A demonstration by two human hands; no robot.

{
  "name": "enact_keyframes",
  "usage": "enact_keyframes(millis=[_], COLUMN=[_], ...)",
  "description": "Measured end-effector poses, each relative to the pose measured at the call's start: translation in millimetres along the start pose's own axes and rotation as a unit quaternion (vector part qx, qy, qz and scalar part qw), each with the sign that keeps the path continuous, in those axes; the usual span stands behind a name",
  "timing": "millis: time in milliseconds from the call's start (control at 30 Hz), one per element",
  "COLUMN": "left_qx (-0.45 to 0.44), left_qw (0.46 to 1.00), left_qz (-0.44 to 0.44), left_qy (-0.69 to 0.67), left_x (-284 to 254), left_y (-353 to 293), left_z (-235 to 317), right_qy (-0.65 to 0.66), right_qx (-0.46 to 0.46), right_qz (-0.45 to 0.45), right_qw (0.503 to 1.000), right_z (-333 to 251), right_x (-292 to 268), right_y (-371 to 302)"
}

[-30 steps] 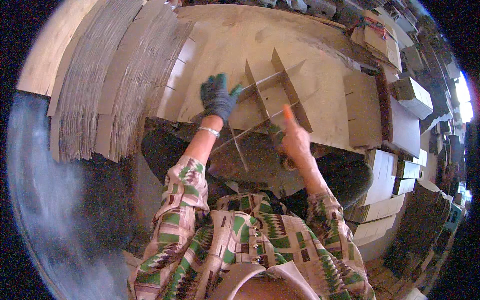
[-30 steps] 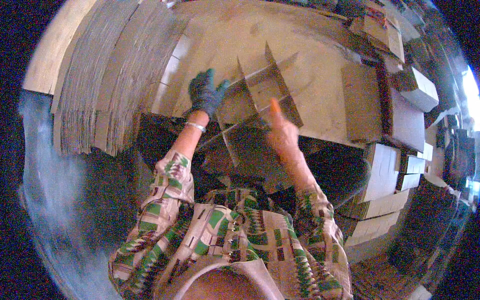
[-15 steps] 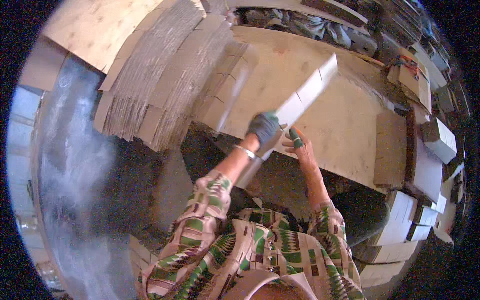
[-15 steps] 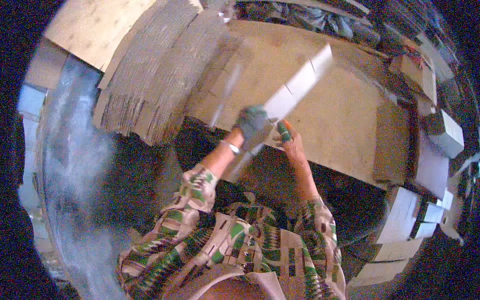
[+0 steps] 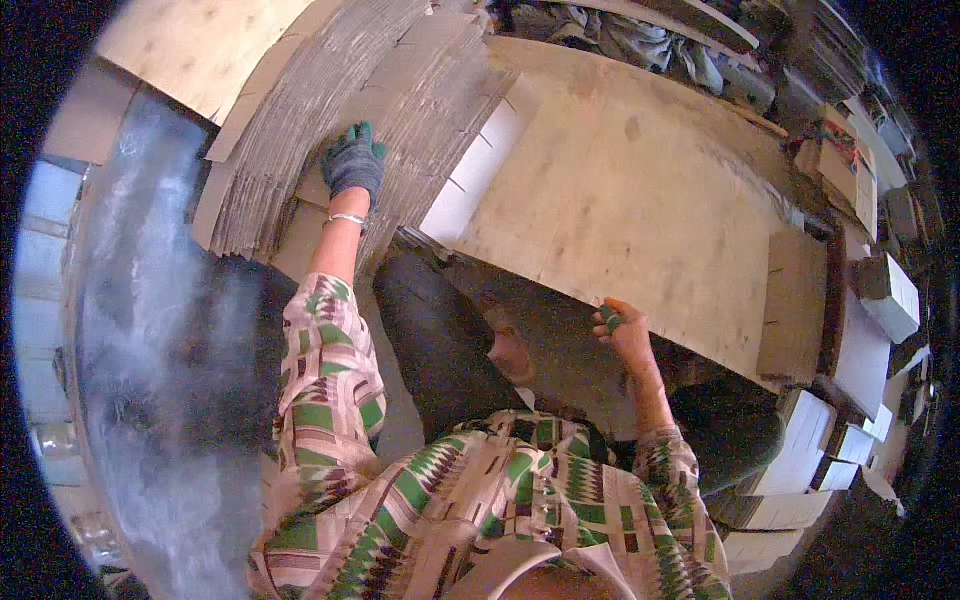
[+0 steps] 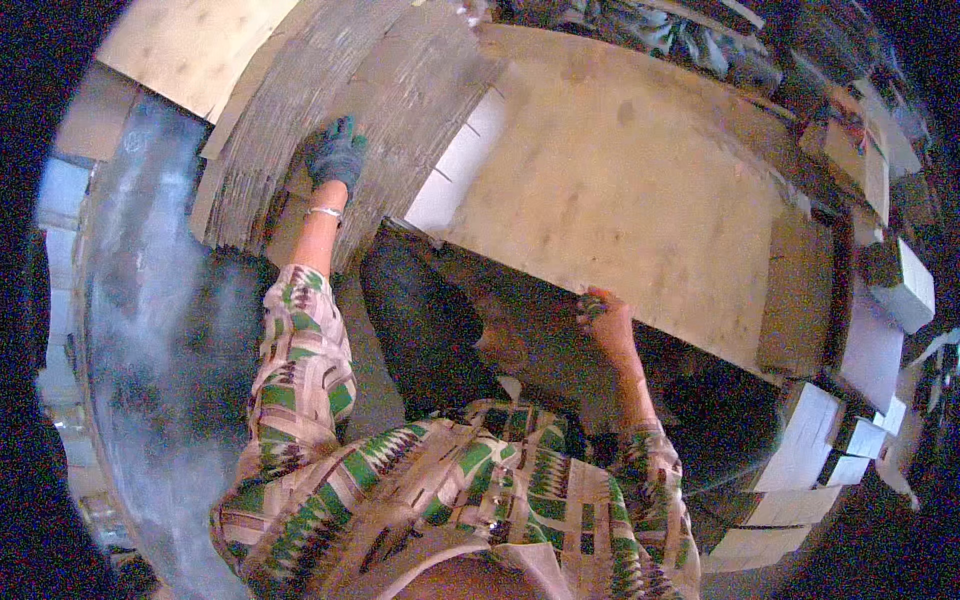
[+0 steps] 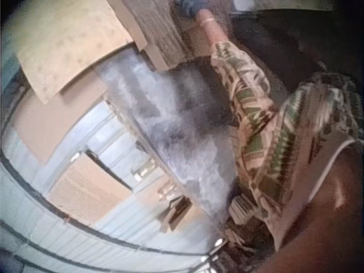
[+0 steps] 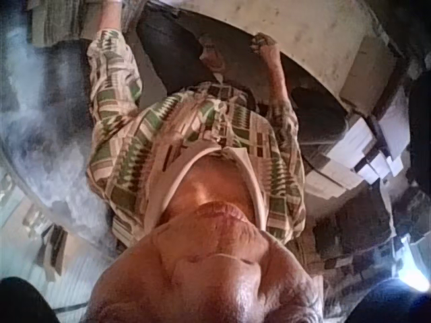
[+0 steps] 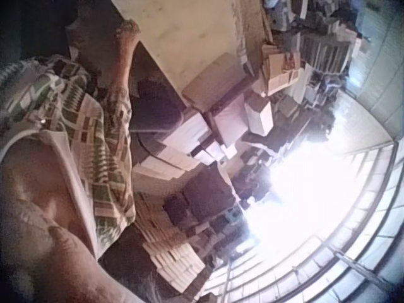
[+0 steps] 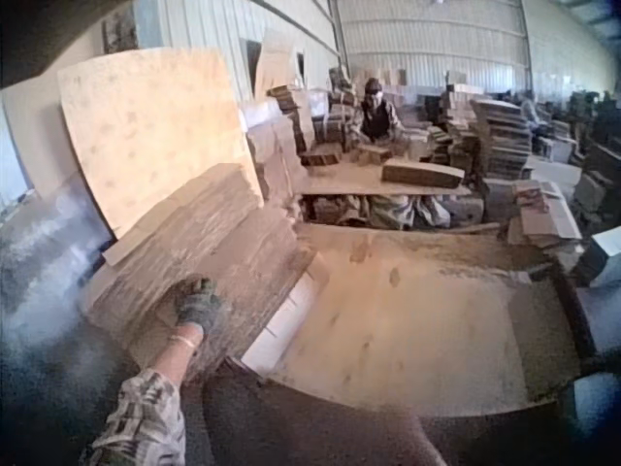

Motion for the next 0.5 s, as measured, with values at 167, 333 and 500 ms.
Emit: enact_keyframes(millis=[167,333,500], left_qx=[-0.016,0.187,0.113], left_qw=[0.992,0.978,0.963], left_qz=[0.107,0.076,-0.089], left_qy=[0.072,0.057,0.228], left_x=[-7.6,42.0,90.4], left_y=[-11.0,-86.1,-107.0], left_z=[52.1,92.6,89.4], right_qy=[-0.251,-0.599,-0.694], right_qx=[-0.166,-0.094,0.134], right_qz=[0.158,0.388,0.431], right_qw=[0.94,0.694,0.561], right_z=[-3.4,-66.7,-57.4], right_x=[-86.8,-175.2,-282.8], right_y=[5.2,-51.9,-91.1])
Point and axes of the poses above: each hand's wrist, its own y-axis towards the middle knuckle, its own x-axis out of the palm, z = x × y, the point moved 1 cm from there along y, towards the middle knuckle, and after that the axes turned 2 degrees about y, right-handed, at the moved point
